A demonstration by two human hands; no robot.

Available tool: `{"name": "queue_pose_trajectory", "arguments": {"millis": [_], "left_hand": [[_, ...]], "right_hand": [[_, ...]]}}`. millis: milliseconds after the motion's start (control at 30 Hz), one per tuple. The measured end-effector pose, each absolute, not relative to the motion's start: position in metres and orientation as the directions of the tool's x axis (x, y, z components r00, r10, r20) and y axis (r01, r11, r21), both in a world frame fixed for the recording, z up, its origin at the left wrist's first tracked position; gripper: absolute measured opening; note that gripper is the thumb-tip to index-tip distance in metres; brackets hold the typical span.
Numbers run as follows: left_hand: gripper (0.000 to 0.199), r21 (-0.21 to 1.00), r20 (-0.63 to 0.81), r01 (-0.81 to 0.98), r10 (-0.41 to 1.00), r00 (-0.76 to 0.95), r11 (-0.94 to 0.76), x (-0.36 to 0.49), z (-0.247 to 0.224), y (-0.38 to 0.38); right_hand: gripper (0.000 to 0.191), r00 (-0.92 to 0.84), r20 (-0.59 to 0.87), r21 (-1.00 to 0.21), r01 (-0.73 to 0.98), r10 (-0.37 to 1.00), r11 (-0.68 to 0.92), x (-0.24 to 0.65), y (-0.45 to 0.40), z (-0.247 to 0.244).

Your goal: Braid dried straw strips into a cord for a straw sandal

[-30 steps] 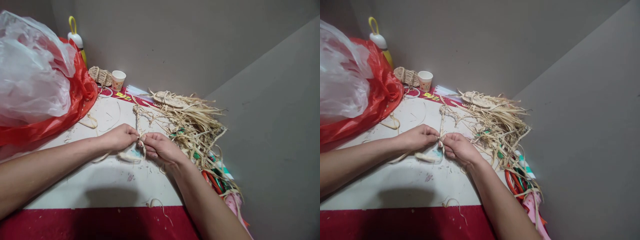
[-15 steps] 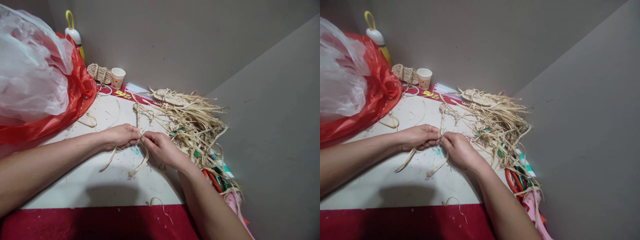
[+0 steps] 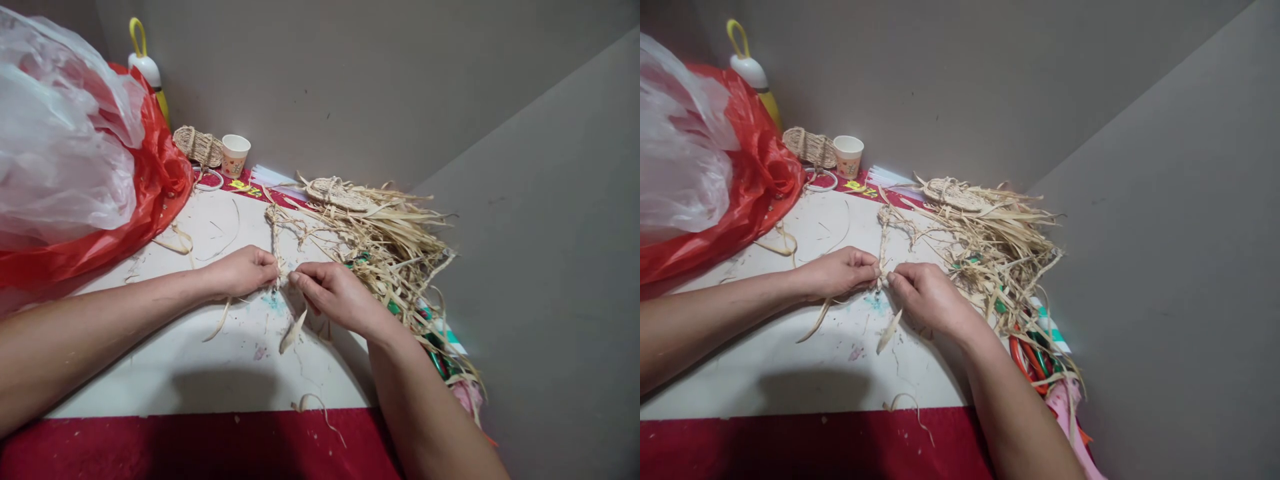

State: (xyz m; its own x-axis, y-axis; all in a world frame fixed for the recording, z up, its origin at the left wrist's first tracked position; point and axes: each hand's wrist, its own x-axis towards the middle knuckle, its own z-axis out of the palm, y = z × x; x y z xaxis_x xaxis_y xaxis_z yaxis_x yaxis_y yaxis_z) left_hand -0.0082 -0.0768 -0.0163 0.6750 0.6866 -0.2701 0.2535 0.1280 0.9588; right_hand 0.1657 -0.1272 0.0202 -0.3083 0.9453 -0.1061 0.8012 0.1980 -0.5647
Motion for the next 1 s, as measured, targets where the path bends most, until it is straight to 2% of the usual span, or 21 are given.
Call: {"name": "queue_pose_trajectory", "arguments": {"millis": [167, 267, 333, 533, 633, 700, 800, 900, 1000], "left_hand": [[0.025, 0.960, -0.212, 0.281, 0.705, 0.676, 0.018, -0.009, -0.019, -0.075], [0.023, 0.964, -0.191, 0.265, 0.716, 0.671, 0.008, -0.008, -0.021, -0.077], [0.020, 0.967, -0.212, 0.248, 0.720, 0.661, 0.057, -0.007, -0.022, -0.079], [0.025, 0.948, -0.318, 0.206, 0.707, 0.632, 0.243, -0.006, -0.020, -0.083], [0.029, 0.941, -0.335, 0.195, 0.695, 0.636, 0.275, -0.007, -0.019, -0.082], [0.024, 0.938, -0.344, 0.193, 0.690, 0.637, 0.289, -0.008, -0.019, -0.081], [0.017, 0.930, -0.361, 0.194, 0.670, 0.649, 0.314, -0.010, -0.018, -0.080], [0.018, 0.916, -0.374, 0.165, 0.625, 0.686, 0.366, -0.012, -0.015, -0.078], [0.018, 0.907, -0.359, 0.122, 0.588, 0.725, 0.404, -0.015, -0.011, -0.077]], "right_hand": [[0.034, -0.277, -0.051, -0.548, 0.811, 0.960, 0.205, 0.164, -0.129, 0.019], [0.032, -0.221, 0.013, -0.533, 0.824, 0.975, 0.194, 0.154, -0.135, 0.014], [0.029, -0.210, 0.031, -0.469, 0.861, 0.977, 0.199, 0.144, -0.141, 0.009], [0.024, -0.270, -0.010, -0.137, 0.954, 0.963, 0.267, 0.124, -0.156, -0.005], [0.023, -0.312, -0.012, -0.097, 0.946, 0.950, 0.310, 0.122, -0.158, -0.012], [0.022, -0.333, -0.012, -0.094, 0.939, 0.943, 0.330, 0.122, -0.158, -0.012], [0.022, -0.360, -0.046, -0.145, 0.925, 0.932, 0.351, 0.127, -0.159, -0.002], [0.025, -0.410, -0.131, -0.368, 0.866, 0.903, 0.340, 0.140, -0.156, 0.018], [0.030, -0.268, -0.050, -0.585, 0.789, 0.962, 0.189, 0.157, -0.148, 0.032]]}}
